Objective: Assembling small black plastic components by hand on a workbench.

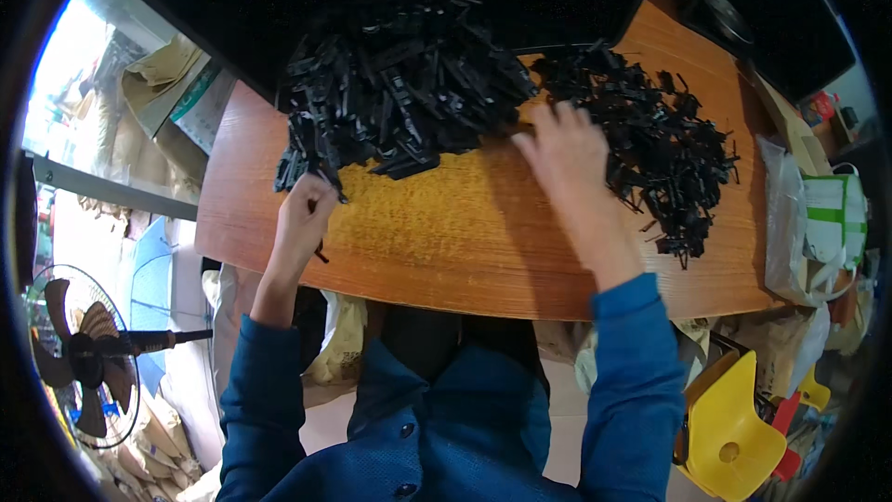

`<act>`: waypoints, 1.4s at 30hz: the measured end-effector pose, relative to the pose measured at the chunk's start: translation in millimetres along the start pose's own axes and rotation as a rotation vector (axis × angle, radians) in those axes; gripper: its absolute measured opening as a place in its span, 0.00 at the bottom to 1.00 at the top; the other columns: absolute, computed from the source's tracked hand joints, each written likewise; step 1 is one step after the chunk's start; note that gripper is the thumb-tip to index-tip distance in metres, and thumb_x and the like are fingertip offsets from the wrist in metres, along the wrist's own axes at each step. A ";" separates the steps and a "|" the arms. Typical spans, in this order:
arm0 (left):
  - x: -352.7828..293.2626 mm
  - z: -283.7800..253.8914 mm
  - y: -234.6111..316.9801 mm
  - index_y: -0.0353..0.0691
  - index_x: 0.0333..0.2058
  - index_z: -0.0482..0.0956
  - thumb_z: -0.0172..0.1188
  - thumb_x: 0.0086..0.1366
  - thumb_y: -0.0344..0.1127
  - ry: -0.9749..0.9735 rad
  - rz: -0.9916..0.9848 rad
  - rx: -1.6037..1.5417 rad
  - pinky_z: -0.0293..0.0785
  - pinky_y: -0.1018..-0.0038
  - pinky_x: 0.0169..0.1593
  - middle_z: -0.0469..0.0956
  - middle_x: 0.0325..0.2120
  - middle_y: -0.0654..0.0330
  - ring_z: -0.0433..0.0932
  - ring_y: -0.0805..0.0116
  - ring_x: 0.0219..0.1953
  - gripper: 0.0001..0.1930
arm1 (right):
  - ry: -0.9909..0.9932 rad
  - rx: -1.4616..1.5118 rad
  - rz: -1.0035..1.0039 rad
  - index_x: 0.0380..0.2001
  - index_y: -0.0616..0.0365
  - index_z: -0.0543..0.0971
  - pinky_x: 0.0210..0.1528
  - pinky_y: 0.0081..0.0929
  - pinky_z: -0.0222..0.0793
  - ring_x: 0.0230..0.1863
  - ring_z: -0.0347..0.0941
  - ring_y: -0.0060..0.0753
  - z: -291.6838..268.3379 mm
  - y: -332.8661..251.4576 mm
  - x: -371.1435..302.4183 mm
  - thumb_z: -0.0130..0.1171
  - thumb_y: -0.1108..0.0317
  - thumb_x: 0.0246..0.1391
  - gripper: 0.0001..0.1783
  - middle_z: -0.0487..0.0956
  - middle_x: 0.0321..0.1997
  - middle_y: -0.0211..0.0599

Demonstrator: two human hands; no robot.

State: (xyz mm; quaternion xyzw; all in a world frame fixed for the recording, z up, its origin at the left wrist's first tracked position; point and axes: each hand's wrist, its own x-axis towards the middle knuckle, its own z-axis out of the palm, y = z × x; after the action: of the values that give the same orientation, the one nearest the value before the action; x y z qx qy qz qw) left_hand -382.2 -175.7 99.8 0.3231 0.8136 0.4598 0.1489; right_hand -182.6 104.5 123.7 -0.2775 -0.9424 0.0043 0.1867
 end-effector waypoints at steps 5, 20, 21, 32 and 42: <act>15.4 9.3 5.1 0.39 0.33 0.72 0.64 0.56 0.35 0.034 0.070 0.414 0.68 0.70 0.29 0.70 0.20 0.58 0.70 0.64 0.22 0.11 | -0.039 -0.227 -0.146 0.36 0.55 0.77 0.45 0.40 0.67 0.46 0.68 0.43 13.6 29.4 0.1 0.61 0.64 0.50 0.11 0.74 0.40 0.41; -53.9 -4.5 -1.6 0.38 0.35 0.68 0.62 0.54 0.25 -0.105 -0.319 -0.614 0.71 0.78 0.27 0.71 0.25 0.61 0.77 0.71 0.23 0.12 | -0.072 0.314 -0.054 0.33 0.60 0.73 0.43 0.39 0.62 0.42 0.68 0.47 1.2 -22.9 -78.1 0.62 0.67 0.48 0.12 0.72 0.41 0.44; -52.6 -9.4 11.1 0.37 0.38 0.69 0.62 0.55 0.27 -0.151 -0.408 -0.737 0.71 0.79 0.26 0.74 0.25 0.59 0.77 0.71 0.24 0.13 | -0.068 0.310 -0.061 0.33 0.60 0.73 0.43 0.39 0.62 0.42 0.68 0.47 3.6 -23.5 -78.1 0.62 0.67 0.48 0.12 0.72 0.41 0.44; -81.3 26.8 29.7 0.32 0.47 0.70 0.62 0.56 0.26 -0.054 -0.179 -0.614 0.70 0.79 0.33 0.76 0.25 0.60 0.77 0.72 0.26 0.19 | 0.110 0.652 -0.075 0.29 0.63 0.75 0.38 0.34 0.67 0.34 0.70 0.41 -15.8 -77.6 -90.7 0.59 0.73 0.47 0.06 0.74 0.29 0.42; -109.6 39.7 67.4 0.38 0.52 0.69 0.61 0.53 0.22 0.118 -0.009 -0.279 0.74 0.76 0.35 0.79 0.25 0.56 0.80 0.71 0.29 0.25 | 0.257 0.715 -0.178 0.31 0.60 0.73 0.42 0.35 0.62 0.38 0.69 0.43 -33.0 -164.4 -104.1 0.64 0.75 0.41 0.12 0.74 0.30 0.38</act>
State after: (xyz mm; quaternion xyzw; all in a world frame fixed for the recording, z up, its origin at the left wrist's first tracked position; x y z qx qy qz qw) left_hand -252.7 -197.6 129.6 0.2681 0.7505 0.5861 0.1461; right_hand -175.8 -92.4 136.4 -0.1104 -0.8708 0.2813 0.3879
